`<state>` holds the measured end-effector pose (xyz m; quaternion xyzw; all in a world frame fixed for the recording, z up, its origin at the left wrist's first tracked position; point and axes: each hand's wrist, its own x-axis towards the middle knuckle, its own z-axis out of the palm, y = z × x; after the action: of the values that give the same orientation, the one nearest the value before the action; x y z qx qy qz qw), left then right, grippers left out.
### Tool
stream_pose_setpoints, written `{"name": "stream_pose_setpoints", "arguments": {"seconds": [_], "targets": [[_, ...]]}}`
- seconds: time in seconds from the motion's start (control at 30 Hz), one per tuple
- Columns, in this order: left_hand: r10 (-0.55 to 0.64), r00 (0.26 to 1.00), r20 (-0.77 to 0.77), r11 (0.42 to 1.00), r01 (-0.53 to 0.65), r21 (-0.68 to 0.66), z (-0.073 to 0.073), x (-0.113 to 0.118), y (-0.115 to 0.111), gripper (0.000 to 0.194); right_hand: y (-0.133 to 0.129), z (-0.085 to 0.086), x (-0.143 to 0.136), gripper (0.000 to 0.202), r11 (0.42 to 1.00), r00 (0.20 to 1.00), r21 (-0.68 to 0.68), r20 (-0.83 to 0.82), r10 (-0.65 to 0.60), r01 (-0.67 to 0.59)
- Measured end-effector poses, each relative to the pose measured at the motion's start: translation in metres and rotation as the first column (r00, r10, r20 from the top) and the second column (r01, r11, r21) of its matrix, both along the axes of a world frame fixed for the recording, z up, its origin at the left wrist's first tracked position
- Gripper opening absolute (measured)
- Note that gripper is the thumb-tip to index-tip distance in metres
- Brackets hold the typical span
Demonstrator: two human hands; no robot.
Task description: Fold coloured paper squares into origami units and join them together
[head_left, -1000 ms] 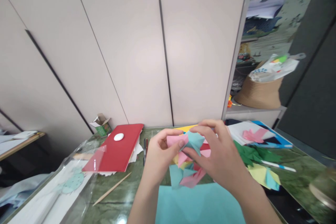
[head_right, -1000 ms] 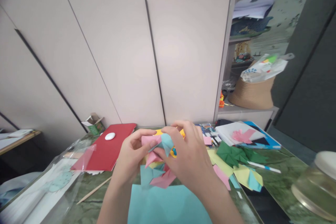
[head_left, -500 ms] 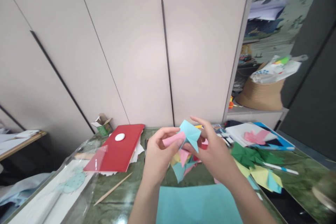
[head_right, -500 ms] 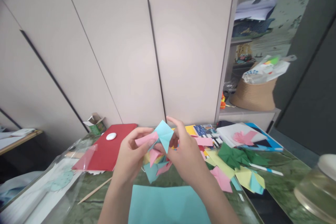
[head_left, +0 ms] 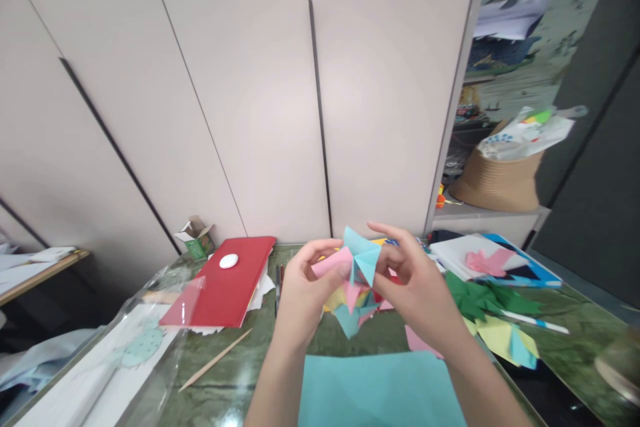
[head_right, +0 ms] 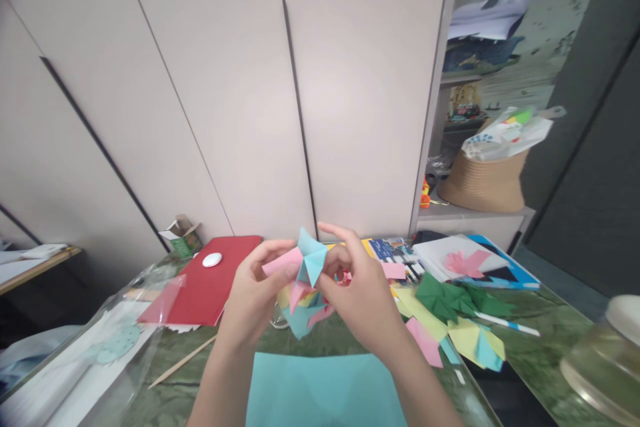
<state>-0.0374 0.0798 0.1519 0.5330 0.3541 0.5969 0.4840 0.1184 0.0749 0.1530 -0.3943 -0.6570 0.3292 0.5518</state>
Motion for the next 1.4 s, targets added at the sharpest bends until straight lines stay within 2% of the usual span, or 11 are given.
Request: {"name": "stream_pose_setpoints", "arguments": {"seconds": [0.13, 0.3, 0.47, 0.57, 0.67, 0.83, 0.97, 1.07, 1.2, 1.33, 1.4], "targets": [[0.017, 0.993, -0.118, 0.999, -0.012, 0.038, 0.000, -0.001, 0.001, 0.030, 0.002, -0.002, 0.000, 0.049, 0.999, 0.999, 0.016, 0.022, -0.048, 0.048], [0.030, 0.990, -0.138, 0.999, -0.024, 0.042, -0.001, -0.002, 0.004, 0.031, 0.000, -0.002, 0.000, 0.047, 0.999, 0.998, 0.036, 0.051, -0.027, 0.026], [0.026, 0.997, -0.077, 1.000, -0.026, 0.002, -0.004, 0.001, 0.005, 0.030, -0.005, 0.003, -0.002, 0.049, 1.000, 0.993, 0.011, 0.115, 0.010, -0.012], [0.033, 0.999, -0.027, 0.999, -0.033, -0.004, -0.005, 0.003, 0.005, 0.027, -0.004, 0.001, -0.005, 0.048, 0.999, 0.998, -0.049, 0.065, 0.025, -0.022], [0.037, 0.999, -0.031, 0.999, -0.037, 0.014, -0.005, 0.004, 0.006, 0.027, 0.001, -0.003, -0.005, 0.044, 0.999, 1.000, -0.052, 0.003, 0.017, -0.017], [-0.068, 0.998, -0.003, 0.996, 0.068, 0.050, -0.001, -0.004, 0.006, 0.024, 0.009, -0.006, -0.002, 0.048, 0.998, 0.994, -0.013, -0.087, -0.062, 0.061], [-0.149, 0.988, -0.050, 0.989, 0.149, 0.013, 0.003, -0.009, 0.001, 0.037, 0.013, -0.007, 0.001, 0.055, 0.997, 0.979, -0.055, -0.191, -0.067, 0.058], [-0.179, 0.979, -0.100, 0.984, 0.179, -0.009, 0.004, -0.005, 0.000, 0.042, 0.013, -0.006, 0.001, 0.058, 0.996, 0.978, -0.074, -0.200, -0.061, 0.047], [-0.152, 0.984, -0.089, 0.988, 0.151, -0.020, 0.002, 0.000, 0.003, 0.042, 0.009, 0.000, 0.001, 0.054, 0.994, 0.986, -0.089, -0.148, -0.071, 0.058], [-0.063, 0.994, -0.088, 0.997, 0.060, -0.039, 0.003, 0.000, 0.005, 0.044, 0.004, 0.006, 0.001, 0.044, 0.993, 0.991, -0.121, -0.133, -0.023, 0.006], [-0.061, 0.996, -0.070, 0.997, 0.058, -0.048, 0.005, 0.001, 0.004, 0.044, 0.002, 0.008, 0.001, 0.042, 0.994, 0.992, -0.109, -0.129, 0.004, -0.018]]}}
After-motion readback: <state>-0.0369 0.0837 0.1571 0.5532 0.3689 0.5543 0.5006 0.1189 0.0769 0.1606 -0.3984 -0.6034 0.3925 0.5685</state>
